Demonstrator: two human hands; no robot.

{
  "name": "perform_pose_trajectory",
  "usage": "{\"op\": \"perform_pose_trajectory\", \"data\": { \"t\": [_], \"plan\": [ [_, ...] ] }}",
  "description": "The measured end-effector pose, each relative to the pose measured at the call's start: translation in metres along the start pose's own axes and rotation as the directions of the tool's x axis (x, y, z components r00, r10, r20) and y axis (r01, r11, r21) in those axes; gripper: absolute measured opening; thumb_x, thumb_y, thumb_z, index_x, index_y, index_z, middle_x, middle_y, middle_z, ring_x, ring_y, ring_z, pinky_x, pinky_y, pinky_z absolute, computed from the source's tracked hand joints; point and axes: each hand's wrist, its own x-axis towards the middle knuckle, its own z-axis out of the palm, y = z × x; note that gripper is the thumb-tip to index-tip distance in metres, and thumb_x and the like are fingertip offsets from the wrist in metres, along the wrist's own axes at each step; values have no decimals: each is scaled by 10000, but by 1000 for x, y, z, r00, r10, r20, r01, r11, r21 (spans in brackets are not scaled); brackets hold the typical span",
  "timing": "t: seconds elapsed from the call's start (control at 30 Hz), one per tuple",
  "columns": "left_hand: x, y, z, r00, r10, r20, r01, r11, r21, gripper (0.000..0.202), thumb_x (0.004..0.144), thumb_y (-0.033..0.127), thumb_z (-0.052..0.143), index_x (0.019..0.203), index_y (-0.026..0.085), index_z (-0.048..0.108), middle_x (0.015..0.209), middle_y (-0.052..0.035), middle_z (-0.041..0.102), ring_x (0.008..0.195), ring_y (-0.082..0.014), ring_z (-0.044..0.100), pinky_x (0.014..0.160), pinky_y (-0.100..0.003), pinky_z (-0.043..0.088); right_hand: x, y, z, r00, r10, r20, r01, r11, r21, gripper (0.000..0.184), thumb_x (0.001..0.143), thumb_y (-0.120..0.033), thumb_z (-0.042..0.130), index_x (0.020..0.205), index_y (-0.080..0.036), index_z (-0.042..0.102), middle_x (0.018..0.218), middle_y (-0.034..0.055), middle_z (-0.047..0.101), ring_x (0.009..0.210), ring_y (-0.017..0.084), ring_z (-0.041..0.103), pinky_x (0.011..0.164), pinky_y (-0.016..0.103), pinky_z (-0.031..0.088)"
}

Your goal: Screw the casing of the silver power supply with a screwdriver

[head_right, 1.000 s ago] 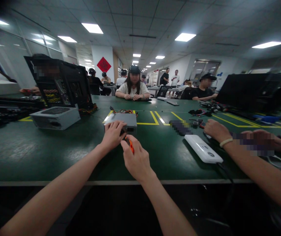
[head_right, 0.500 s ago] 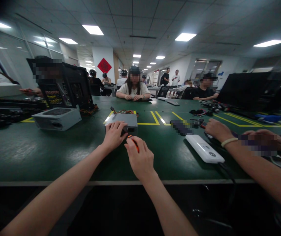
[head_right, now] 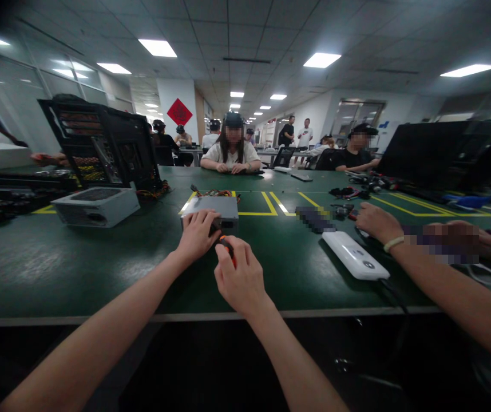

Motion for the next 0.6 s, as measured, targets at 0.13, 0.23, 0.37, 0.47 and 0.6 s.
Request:
{"op": "perform_pose_trajectory", "data": {
  "t": [0.13, 0.23, 0.37, 0.47, 0.6],
  "plan": [
    [0, 0, 2, 1000, 6, -6, -6, 1000, -11, 343, 785, 252, 515, 1125, 234, 478, 1182, -75, 497, 1100, -242, 429, 943, -410, 262, 1, 0, 1, 1000, 12, -29, -12, 1000, -19, 236, 807, -138, 465, 1038, -177, 496, 965, 93, 581, 871, 184, 524, 724, 303, 482],
    [1, 0, 1, 1000, -3, -1, 3, 1000, -13, 343, 784, 251, 516, 1125, 236, 480, 1188, -73, 496, 1097, -237, 432, 943, -404, 264, 0, 1, 0, 996, 81, -47, -83, 996, -27, 243, 811, -174, 472, 1053, -161, 485, 953, 105, 580, 859, 193, 518, 726, 326, 478],
    [1, 1, 0, 1000, -4, 6, 4, 1000, -11, 334, 788, 250, 510, 1120, 232, 482, 1192, -76, 494, 1107, -239, 428, 949, -403, 263, 0, 2, 0, 999, 29, -32, -29, 1000, 10, 265, 804, -134, 455, 1068, -135, 487, 1031, 147, 556, 936, 209, 523, 725, 327, 482],
    [1, 1, 0, 1000, -5, 6, 5, 1000, -16, 331, 790, 242, 502, 1120, 230, 482, 1188, -75, 496, 1101, -238, 432, 948, -404, 264, -1, 2, 1, 1000, -10, -22, 10, 999, 37, 211, 831, -141, 449, 1030, -162, 516, 995, 110, 592, 893, 161, 568, 700, 257, 479],
    [1, 0, 2, 1000, -5, 1, 5, 1000, -22, 342, 781, 234, 508, 1122, 231, 479, 1191, -70, 495, 1103, -236, 431, 947, -405, 260, 0, 1, -1, 999, 21, -34, -21, 1000, -19, 110, 822, -192, 496, 908, -181, 562, 914, 75, 602, 751, 125, 580, 637, 219, 463]
  ]
}}
